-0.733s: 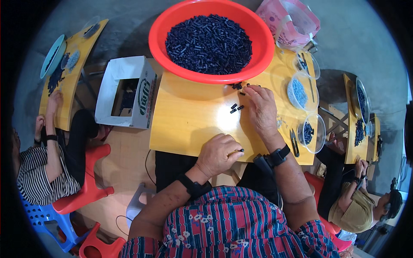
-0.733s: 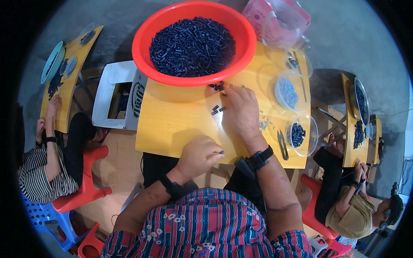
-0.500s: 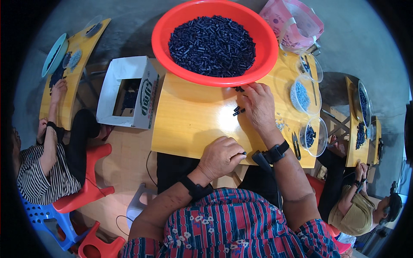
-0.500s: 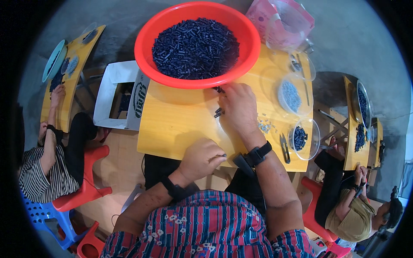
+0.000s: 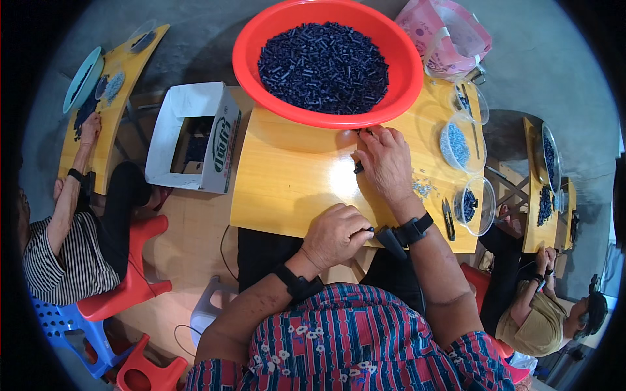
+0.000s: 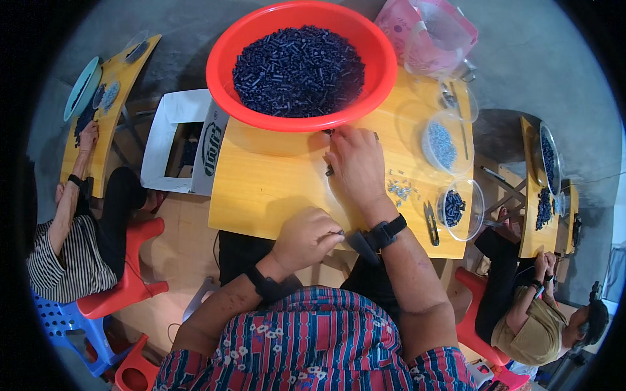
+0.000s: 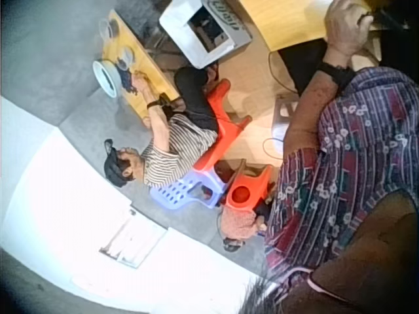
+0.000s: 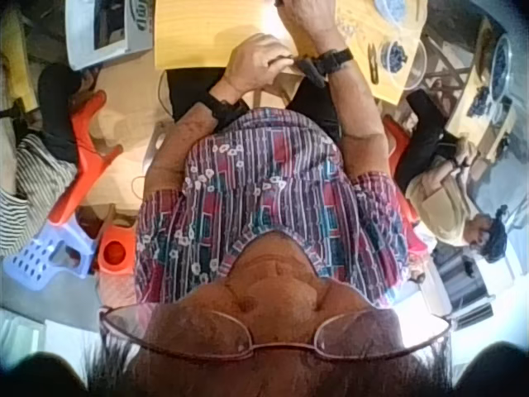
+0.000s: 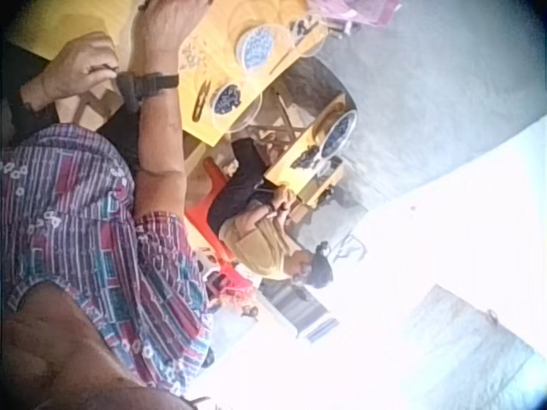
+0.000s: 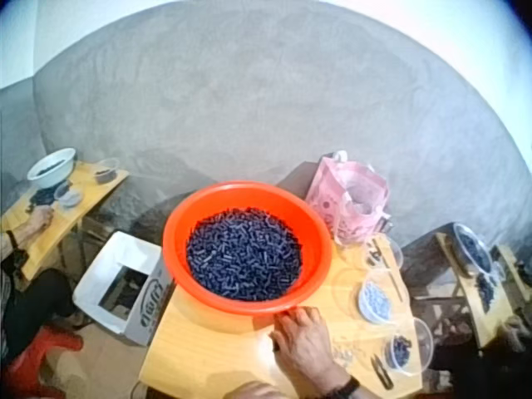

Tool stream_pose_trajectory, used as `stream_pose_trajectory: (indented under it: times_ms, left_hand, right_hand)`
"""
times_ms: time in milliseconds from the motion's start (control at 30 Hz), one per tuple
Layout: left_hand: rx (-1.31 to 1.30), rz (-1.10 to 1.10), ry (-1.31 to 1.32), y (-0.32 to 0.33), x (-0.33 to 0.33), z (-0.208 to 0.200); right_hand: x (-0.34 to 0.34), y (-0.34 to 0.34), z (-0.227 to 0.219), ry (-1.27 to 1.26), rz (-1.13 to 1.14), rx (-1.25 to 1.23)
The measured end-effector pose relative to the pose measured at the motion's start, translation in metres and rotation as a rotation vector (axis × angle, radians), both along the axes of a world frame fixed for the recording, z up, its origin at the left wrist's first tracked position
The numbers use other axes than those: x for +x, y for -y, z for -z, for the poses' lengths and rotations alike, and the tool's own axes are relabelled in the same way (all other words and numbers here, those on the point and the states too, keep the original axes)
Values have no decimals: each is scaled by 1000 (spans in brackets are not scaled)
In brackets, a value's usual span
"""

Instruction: Assembling small black plastic parts by hand at a manufacturing workbench.

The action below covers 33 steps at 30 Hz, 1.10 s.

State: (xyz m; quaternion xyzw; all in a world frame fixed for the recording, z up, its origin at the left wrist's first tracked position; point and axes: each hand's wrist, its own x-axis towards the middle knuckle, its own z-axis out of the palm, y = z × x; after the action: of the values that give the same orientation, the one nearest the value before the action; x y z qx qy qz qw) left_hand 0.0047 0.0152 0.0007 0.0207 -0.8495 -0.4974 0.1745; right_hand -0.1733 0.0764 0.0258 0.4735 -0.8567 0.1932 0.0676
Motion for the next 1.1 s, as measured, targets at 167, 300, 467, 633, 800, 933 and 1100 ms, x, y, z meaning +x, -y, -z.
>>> stream_pose_trajectory:
  times_ms: [167, 300, 467, 633, 800, 933, 1100]
  left_hand:
    - [-2, 3, 4, 1, 0, -1]
    - [-8, 8, -7, 0, 0, 0]
    - [-3, 4, -26, 0, -1, -1]
    - [-1, -3, -6, 1, 1, -3]
    - [-3, 3, 17, 0, -1, -2]
    - [-5, 2, 24, 0, 0, -3]
    - [-8, 5, 30, -1, -1, -1]
  right_hand:
    - [-2, -1, -1, 52, 33, -183]
    - [-9, 1, 5, 8, 2, -191]
    - [-7, 2, 8, 15, 27, -119]
    - [-1, -3, 3, 32, 60, -241]
    - [-7, -15, 10, 264, 316, -428]
    - [-5, -16, -4, 130, 206, -356]
    - [5, -5, -5, 21, 15, -255]
